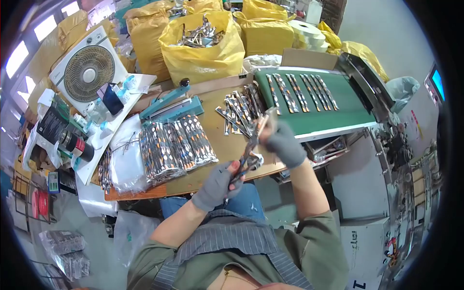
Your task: Packaging groups of brushes into plastic bags at a factory workstation using manual packing and heat-sealing tools.
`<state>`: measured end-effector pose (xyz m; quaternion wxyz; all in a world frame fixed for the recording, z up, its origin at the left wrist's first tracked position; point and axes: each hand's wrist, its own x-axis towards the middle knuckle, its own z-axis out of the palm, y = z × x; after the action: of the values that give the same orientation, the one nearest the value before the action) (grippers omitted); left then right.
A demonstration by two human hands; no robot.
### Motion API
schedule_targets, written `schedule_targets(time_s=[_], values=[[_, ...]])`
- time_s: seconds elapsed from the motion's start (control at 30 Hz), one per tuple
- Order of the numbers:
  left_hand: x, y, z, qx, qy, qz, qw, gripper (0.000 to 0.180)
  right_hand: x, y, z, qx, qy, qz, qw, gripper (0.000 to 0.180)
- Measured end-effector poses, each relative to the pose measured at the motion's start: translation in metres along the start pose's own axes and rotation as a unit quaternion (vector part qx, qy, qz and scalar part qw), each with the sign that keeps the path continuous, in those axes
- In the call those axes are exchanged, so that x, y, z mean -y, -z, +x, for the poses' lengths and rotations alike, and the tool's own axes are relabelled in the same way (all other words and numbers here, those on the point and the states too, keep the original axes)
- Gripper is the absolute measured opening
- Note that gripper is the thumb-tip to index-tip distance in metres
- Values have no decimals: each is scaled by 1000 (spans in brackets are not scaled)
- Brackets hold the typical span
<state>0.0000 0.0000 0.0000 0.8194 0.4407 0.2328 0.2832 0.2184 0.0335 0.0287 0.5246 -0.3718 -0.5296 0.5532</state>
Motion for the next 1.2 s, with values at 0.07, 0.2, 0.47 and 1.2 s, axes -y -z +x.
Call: schedule_targets(time_s=[0.07,0.2,0.47,1.2], values=[[2,-4,2,-40,-9,15,999,36,29,-9,-12,-101,-11,83,991,24],[6,-29,34,-80,-61,131,986,40,40,4,-19,-134,30,-92,986,19],[25,-9,47,-68,90,47,992,36,42,186,-46,-408,166,203,875,18],[26,-131,178,64,170,154,971,42,24,264,-168,-582,153,15,799,27]])
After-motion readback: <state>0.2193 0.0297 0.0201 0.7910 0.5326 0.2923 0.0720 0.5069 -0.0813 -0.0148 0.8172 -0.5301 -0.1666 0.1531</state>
